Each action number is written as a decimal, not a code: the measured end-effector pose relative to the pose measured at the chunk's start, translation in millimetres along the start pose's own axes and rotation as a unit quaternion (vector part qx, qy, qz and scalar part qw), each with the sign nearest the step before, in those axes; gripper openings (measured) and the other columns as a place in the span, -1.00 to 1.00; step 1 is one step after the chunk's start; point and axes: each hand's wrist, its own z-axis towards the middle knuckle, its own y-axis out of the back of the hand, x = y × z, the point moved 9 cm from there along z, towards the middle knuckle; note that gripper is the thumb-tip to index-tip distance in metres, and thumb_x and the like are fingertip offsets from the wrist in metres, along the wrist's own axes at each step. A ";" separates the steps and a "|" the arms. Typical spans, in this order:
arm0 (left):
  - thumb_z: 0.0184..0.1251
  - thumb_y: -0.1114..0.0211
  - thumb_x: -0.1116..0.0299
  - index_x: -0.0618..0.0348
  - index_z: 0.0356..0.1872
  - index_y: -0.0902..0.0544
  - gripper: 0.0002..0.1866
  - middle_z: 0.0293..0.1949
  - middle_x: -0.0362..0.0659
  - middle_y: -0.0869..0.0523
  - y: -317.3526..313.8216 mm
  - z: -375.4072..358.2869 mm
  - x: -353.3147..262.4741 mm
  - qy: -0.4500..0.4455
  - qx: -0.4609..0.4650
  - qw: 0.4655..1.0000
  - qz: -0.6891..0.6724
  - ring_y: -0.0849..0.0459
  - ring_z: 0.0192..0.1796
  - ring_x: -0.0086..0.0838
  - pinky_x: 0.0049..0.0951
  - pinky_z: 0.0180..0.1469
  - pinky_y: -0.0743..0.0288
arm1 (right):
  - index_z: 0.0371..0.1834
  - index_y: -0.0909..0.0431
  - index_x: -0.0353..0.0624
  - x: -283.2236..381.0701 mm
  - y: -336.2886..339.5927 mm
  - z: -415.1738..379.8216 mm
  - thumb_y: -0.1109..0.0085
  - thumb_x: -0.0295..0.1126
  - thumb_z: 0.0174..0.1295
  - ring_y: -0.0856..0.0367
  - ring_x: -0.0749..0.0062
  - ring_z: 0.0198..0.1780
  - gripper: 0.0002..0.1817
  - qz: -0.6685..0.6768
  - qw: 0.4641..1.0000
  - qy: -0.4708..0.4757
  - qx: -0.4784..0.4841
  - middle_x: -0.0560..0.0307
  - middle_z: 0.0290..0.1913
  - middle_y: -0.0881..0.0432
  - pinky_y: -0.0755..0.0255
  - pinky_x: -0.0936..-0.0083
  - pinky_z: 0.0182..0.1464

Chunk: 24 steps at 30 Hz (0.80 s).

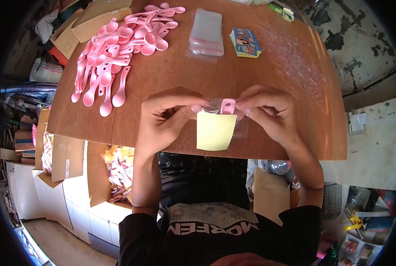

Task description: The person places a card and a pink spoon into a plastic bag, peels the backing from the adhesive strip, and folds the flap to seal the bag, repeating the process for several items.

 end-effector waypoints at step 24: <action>0.16 -0.33 0.60 0.38 -0.20 -0.65 -0.83 -0.41 -0.11 -0.73 1.4 -1.1 -0.6 0.017 -0.068 0.997 0.043 -0.69 -0.33 -0.57 -0.66 -0.31 -0.57 | -0.24 -0.67 -0.24 18.2 -7.0 -2.0 -0.40 -0.55 -0.07 -0.64 0.38 -0.29 -0.74 -0.104 0.991 0.085 -0.013 0.05 -0.30 -0.65 -0.49 0.55 -0.26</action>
